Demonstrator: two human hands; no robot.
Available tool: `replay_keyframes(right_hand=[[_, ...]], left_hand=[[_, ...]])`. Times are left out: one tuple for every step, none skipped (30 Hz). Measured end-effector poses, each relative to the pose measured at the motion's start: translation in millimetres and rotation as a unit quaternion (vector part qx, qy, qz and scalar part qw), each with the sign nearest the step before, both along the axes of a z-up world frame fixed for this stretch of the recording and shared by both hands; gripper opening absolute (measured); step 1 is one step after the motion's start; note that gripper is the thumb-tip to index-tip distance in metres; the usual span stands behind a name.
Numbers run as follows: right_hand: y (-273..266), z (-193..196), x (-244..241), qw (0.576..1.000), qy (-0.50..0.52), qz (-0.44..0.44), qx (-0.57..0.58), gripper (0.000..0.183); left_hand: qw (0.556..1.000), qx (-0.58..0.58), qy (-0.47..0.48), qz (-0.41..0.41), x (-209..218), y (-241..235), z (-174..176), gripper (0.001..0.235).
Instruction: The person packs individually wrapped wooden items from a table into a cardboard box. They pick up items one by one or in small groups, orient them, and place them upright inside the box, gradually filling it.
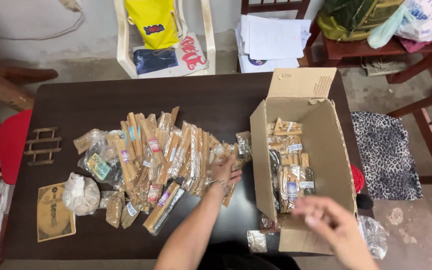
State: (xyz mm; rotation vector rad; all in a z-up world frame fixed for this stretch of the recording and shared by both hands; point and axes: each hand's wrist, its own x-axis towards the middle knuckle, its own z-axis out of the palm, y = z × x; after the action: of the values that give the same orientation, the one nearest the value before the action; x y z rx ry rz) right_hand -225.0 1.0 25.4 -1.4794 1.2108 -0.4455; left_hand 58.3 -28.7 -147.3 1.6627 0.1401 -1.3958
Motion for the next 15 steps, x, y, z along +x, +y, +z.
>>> replay_keyframes(right_hand=[[17.9,6.6,2.8,0.997,-0.001,-0.047,0.056,0.034],[27.5,-12.7,1.7,0.997,0.0,-0.045,0.057,0.034],[37.2,-32.3,0.5,0.978,-0.192,0.004,0.079,0.032],[47.6,-51.8,-1.0,0.919,-0.376,0.054,0.103,0.031],[55.0,-55.1,10.9,0.92,-0.375,0.055,0.104,0.031],[62.0,-58.7,23.7,0.907,-0.368,0.119,0.167,0.032],[69.2,-62.1,36.6,0.887,-0.358,0.182,0.227,0.035],[72.0,-77.4,42.9,0.887,-0.359,0.183,0.227,0.035],[74.8,-92.7,49.5,0.892,-0.282,0.224,0.274,0.039],[79.0,-107.7,56.7,0.887,-0.202,0.263,0.32,0.043],[76.3,-108.4,69.7,0.887,-0.204,0.262,0.32,0.043],[75.6,-109.1,82.7,0.917,-0.12,0.226,0.307,0.034],[75.0,-109.9,95.8,0.937,-0.035,0.188,0.291,0.025],[82.9,-155.9,100.2,0.938,-0.037,0.185,0.292,0.025],[91.0,-201.8,104.8,0.958,-0.055,0.063,0.276,0.025]], left_hand=[[0.999,0.011,0.001,0.034,-5.3,-9.4,-8.4,0.079],[0.999,0.011,0.002,0.036,-6.4,-7.4,-1.5,0.079],[0.998,-0.011,0.012,0.055,-7.6,-5.5,5.0,0.082],[0.997,-0.033,0.023,0.073,-9.0,-3.2,11.4,0.086],[0.996,-0.032,0.024,0.075,-7.5,9.8,14.5,0.086],[0.997,-0.047,0.039,0.043,-5.1,22.2,18.0,0.064],[0.997,-0.061,0.055,0.012,-2.6,34.6,21.7,0.05],[0.997,-0.061,0.053,0.012,-0.8,55.0,14.7,0.05],[0.996,-0.065,0.067,-0.008,1.2,75.3,7.7,0.045],[0.994,-0.068,0.081,-0.029,3.7,96.8,0.8,0.041],[0.994,-0.067,0.08,-0.03,8.8,117.2,2.9,0.041],[0.994,-0.06,0.057,-0.065,14.0,139.1,4.9,0.039],[0.993,-0.052,0.035,-0.099,19.4,161.2,7.0,0.037],[0.993,-0.051,0.034,-0.103,25.3,168.8,7.7,0.037],[0.992,-0.006,0.0,-0.124,31.4,176.5,8.6,0.043]])
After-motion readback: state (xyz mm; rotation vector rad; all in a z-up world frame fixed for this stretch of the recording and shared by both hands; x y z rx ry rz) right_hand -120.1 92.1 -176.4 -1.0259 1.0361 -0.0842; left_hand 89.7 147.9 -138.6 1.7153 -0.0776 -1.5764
